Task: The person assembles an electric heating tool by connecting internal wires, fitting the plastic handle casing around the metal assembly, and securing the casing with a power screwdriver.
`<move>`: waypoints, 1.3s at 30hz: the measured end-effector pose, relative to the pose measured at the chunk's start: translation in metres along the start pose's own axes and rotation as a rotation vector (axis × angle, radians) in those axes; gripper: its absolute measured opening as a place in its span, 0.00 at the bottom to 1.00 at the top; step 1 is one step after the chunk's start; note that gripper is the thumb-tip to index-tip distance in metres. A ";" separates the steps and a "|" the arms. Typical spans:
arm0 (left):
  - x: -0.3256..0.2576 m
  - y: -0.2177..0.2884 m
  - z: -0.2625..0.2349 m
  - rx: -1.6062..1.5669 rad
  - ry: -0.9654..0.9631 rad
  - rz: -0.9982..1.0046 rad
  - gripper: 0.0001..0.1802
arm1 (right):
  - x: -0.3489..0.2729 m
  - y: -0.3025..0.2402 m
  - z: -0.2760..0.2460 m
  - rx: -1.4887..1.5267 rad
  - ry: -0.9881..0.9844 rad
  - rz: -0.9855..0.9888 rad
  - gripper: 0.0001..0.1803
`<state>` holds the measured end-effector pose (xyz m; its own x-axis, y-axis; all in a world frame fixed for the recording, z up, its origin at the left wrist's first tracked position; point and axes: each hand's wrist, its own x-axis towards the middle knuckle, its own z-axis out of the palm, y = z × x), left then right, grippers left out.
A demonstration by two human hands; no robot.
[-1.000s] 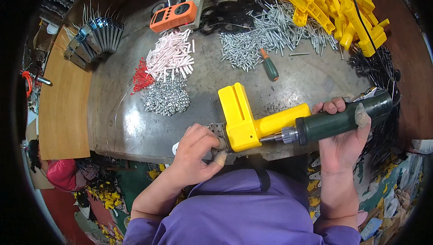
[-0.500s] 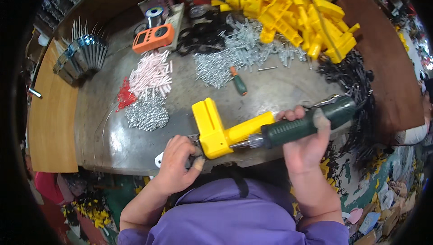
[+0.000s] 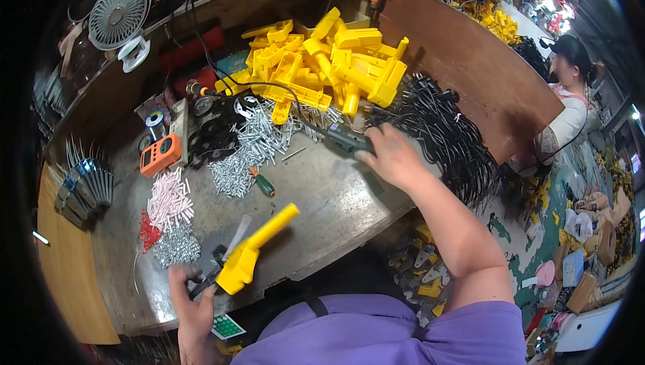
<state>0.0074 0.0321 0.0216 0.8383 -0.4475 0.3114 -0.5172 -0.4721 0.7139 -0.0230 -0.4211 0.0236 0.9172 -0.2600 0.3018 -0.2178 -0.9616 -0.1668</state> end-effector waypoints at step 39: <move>0.005 0.073 0.051 -0.427 -0.757 -0.119 0.28 | 0.002 -0.111 -0.077 1.208 -0.108 0.061 0.18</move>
<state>-0.0344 -0.0430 0.0433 0.4650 -0.8685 -0.1719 -0.1980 -0.2913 0.9359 -0.0221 -0.3213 0.1149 0.9519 -0.2381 0.1931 0.1373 -0.2324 -0.9629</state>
